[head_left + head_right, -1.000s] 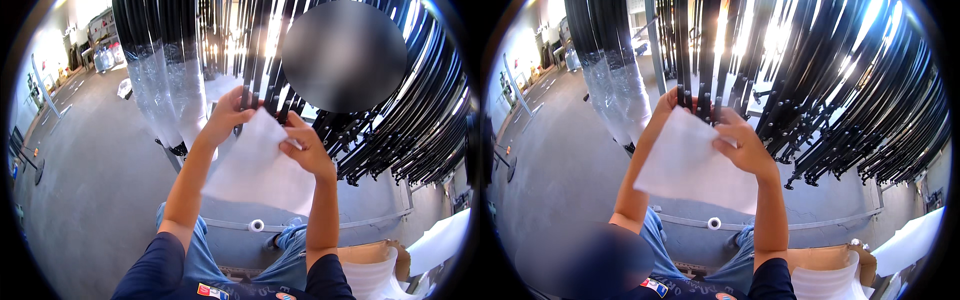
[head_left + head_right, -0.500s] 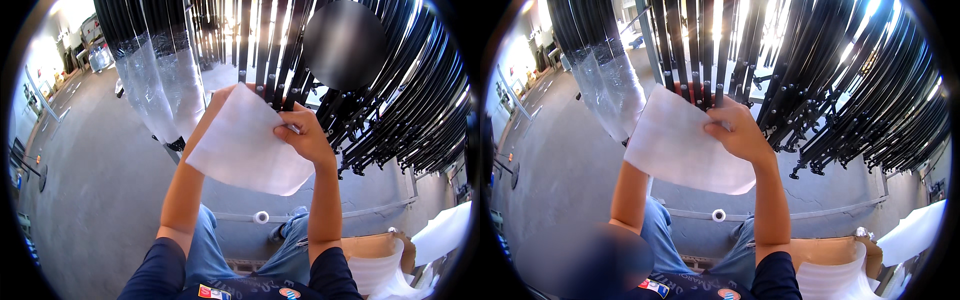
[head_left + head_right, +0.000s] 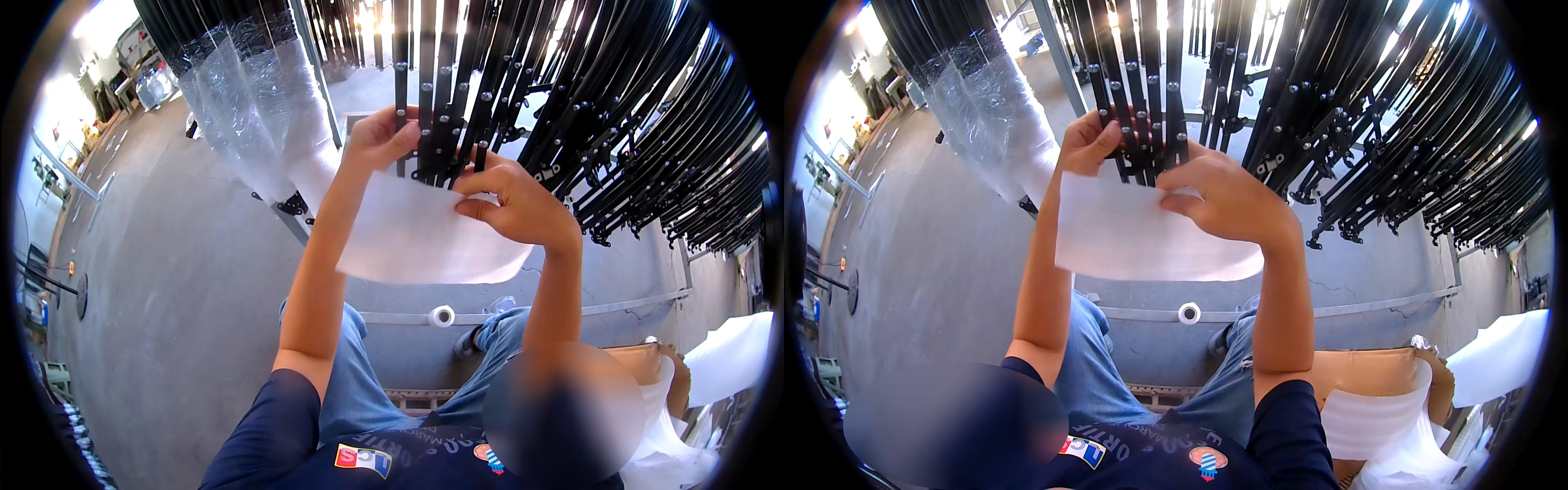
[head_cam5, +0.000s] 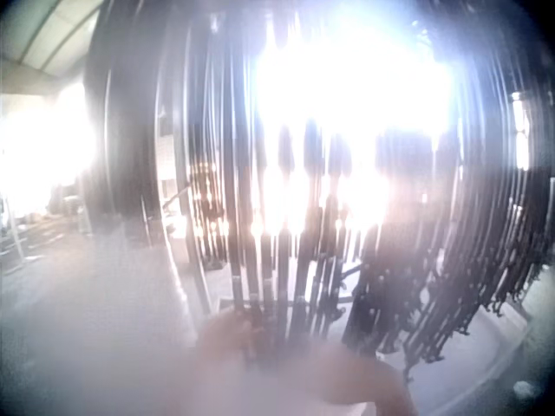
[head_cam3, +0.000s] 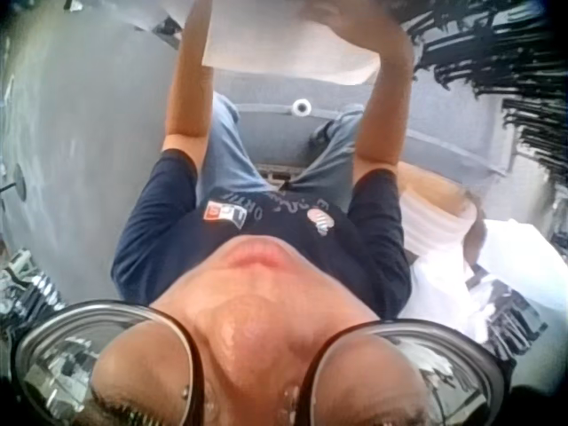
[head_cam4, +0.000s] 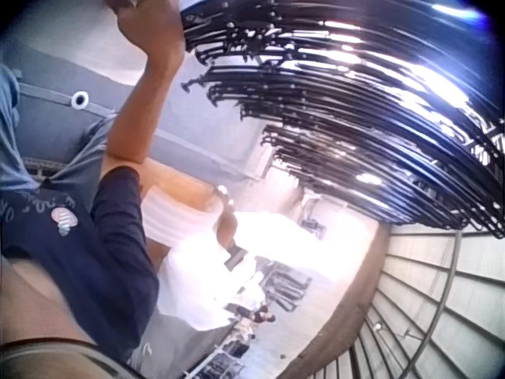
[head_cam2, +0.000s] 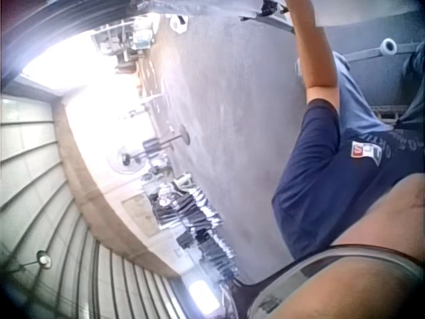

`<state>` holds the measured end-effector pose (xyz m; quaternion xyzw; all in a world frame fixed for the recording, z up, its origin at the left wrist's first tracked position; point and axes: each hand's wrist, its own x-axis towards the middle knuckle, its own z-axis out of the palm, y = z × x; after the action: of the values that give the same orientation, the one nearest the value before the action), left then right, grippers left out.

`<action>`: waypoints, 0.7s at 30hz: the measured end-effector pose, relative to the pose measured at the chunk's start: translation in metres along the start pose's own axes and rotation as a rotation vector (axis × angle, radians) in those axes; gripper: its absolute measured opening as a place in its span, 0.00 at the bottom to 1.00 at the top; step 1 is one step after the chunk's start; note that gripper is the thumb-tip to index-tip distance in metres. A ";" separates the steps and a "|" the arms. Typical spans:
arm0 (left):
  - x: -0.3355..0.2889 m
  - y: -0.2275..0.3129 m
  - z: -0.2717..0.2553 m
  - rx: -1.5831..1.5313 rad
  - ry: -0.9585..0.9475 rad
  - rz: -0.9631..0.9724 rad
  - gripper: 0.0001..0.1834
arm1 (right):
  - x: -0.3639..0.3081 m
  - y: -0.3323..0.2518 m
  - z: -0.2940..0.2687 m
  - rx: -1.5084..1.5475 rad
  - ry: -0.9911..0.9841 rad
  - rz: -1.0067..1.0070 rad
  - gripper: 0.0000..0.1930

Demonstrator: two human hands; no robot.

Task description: The person gathers several black metal rods from a rack, places a foam sheet over the ends, and secures them by wrapping plastic stretch film around the bundle.

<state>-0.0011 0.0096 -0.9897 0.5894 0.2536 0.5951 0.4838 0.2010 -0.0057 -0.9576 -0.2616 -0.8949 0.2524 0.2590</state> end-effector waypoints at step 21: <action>-0.012 -0.003 0.031 0.147 0.255 0.039 0.08 | -0.009 -0.009 -0.009 -0.127 0.040 0.096 0.06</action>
<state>0.0270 -0.0078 -0.9918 0.5479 0.3442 0.6542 0.3915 0.2101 -0.0147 -0.9486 -0.3250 -0.8902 0.2021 0.2473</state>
